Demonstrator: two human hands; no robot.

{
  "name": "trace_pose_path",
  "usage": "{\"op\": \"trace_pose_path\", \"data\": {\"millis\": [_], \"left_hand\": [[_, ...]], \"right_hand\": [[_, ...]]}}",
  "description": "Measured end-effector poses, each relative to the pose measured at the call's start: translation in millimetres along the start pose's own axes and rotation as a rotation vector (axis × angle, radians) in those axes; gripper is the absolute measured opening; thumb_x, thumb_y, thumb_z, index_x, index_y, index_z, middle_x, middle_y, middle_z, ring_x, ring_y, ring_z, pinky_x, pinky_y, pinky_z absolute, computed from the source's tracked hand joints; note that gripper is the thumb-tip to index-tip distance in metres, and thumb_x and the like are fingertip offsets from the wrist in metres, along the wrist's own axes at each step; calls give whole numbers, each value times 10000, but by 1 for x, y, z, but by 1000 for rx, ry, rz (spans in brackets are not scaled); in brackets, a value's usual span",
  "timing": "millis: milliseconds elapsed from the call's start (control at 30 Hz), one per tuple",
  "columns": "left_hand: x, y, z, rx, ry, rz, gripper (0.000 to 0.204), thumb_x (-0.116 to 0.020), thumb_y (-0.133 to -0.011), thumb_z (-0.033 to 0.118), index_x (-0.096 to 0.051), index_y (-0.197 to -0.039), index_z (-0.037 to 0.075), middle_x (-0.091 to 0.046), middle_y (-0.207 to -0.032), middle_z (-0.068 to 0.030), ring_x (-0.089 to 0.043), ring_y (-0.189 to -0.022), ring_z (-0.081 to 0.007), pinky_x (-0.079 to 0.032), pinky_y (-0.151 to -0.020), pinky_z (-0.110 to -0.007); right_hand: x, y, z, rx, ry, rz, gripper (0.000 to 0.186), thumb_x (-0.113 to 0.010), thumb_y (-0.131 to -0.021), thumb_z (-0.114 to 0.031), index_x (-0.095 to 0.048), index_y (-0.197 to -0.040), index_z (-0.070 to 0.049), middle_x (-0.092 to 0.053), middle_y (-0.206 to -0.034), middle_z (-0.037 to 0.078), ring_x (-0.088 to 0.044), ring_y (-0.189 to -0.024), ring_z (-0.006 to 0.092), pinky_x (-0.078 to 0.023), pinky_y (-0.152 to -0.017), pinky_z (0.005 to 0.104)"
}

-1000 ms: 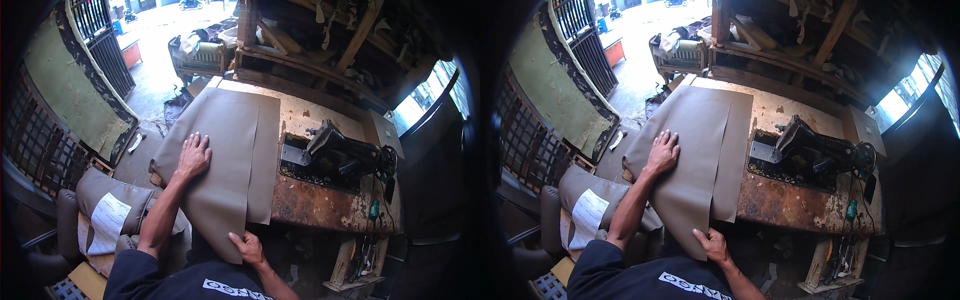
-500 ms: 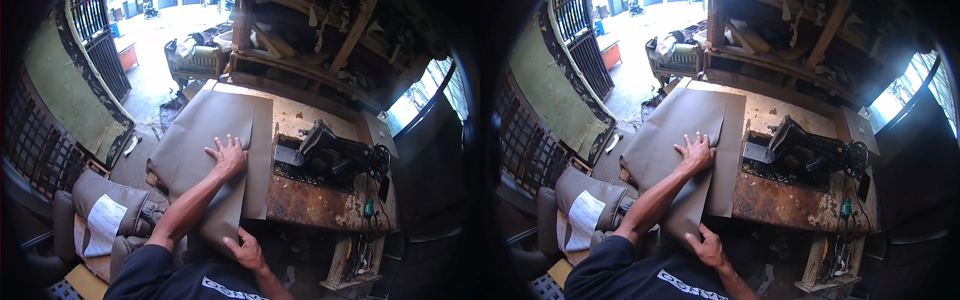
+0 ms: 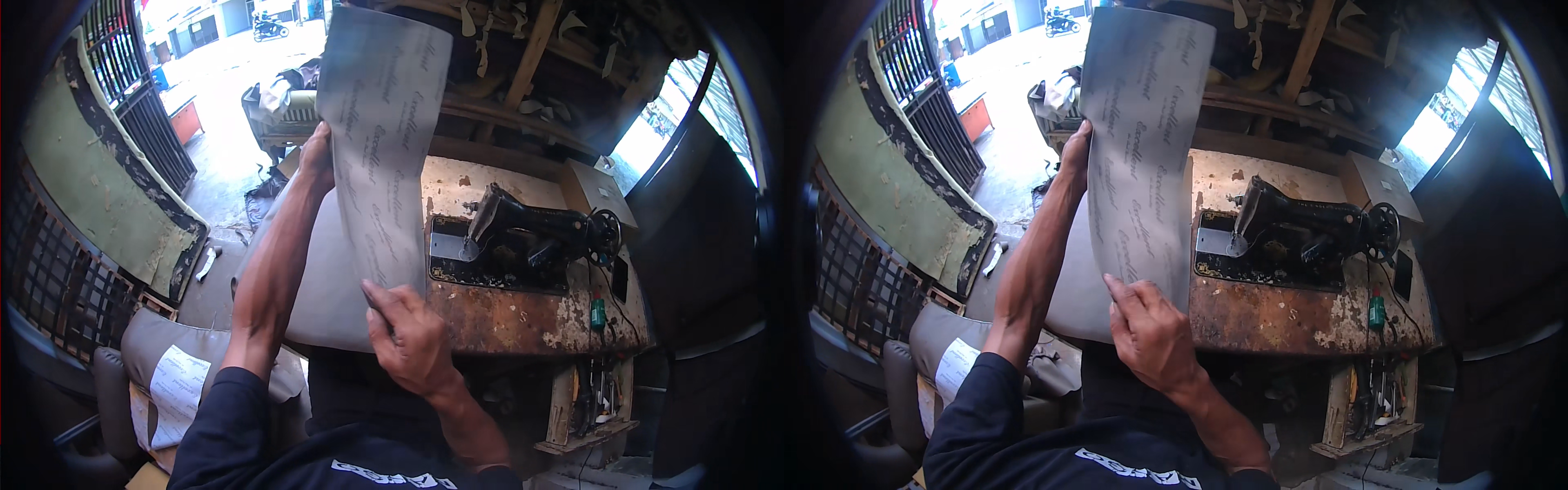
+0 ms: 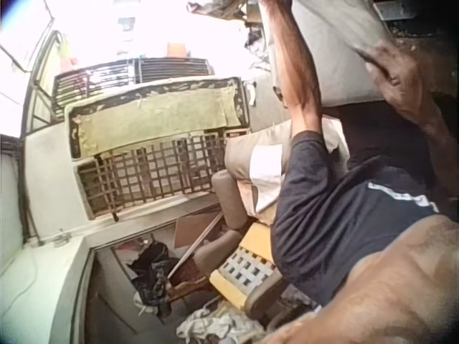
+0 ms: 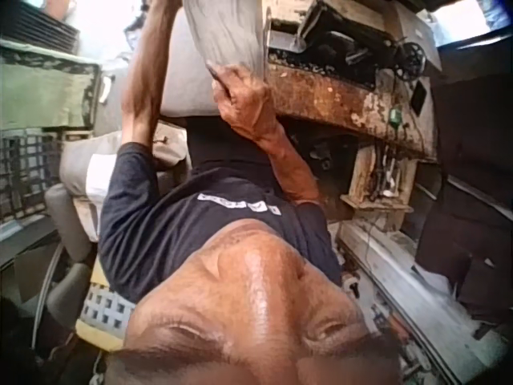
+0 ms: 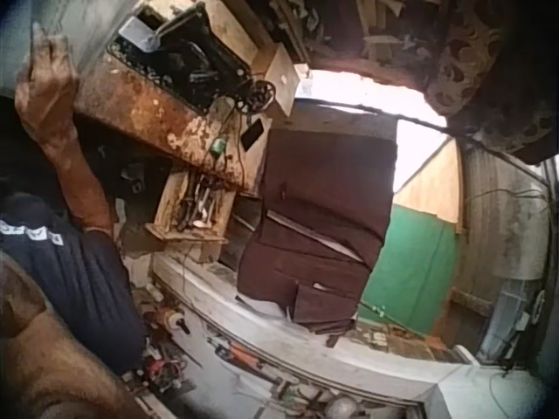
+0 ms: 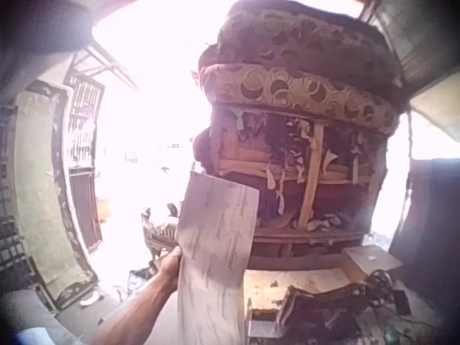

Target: The person aligns a paper template over a piece of brown upholstery material on a workbench, then cuts along the edge of the paper using shears.

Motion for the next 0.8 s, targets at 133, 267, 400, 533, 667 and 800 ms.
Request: {"op": "trace_pose_path", "data": {"millis": [133,267,400,533,667,800], "left_hand": [[118,10,-51,209,-159,243,527,-424,-1087,406,-466,-1418,-2,-587,-1332,-215,-625,-1121,-321,-524,-1009,-470],[193,41,-75,93,179,159,380,-491,-1084,317,-550,-1336,38,-583,-1310,-156,-550,-1226,-259,-485,-1051,-427],[173,53,-85,138,18,259,434,-587,-1044,216,-500,-1397,-20,-593,-1318,-144,-590,-1171,-252,-475,-1069,-404],[152,61,-90,-92,-351,243,509,-599,-1009,114,-435,-1466,-39,-554,-1402,-188,-561,-1263,-267,-455,-1096,-378],[136,71,-95,-234,-834,290,534,-611,-953,83,-481,-1462,-11,-599,-1385,-186,-605,-1231,-255,-477,-1048,-341],[145,79,-90,-220,-1013,381,520,-639,-939,84,-527,-1438,-10,-670,-1289,-133,-651,-1095,-197,-510,-954,-306]], "right_hand": [[-43,19,11,50,16,-173,353,-686,-874,-52,-668,-1224,-19,-608,-899,130,-658,-840,319,-552,-770,417],[-56,54,31,19,-49,-332,311,-708,-920,-212,-688,-1166,-24,-672,-1022,146,-660,-935,336,-525,-851,446],[-32,54,69,-100,216,-84,336,-690,-940,-259,-689,-1184,-28,-677,-1100,152,-633,-1033,331,-464,-944,451],[-27,57,128,-197,627,2,404,-634,-971,-330,-670,-1283,-74,-601,-1345,173,-519,-1306,347,-348,-1123,539],[-30,69,142,-242,643,-82,439,-625,-970,-358,-659,-1320,-96,-543,-1453,175,-470,-1373,353,-284,-1173,558],[-31,83,134,-201,542,-104,430,-633,-964,-351,-673,-1301,-86,-580,-1418,178,-502,-1345,350,-295,-1170,539]]}}
Point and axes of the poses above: each hand's wrist, its own y-axis away from the middle knuckle, its own x-axis out of the back of the hand, z = x × y, the point moved 2 cm from there along -y, towards the middle knuckle
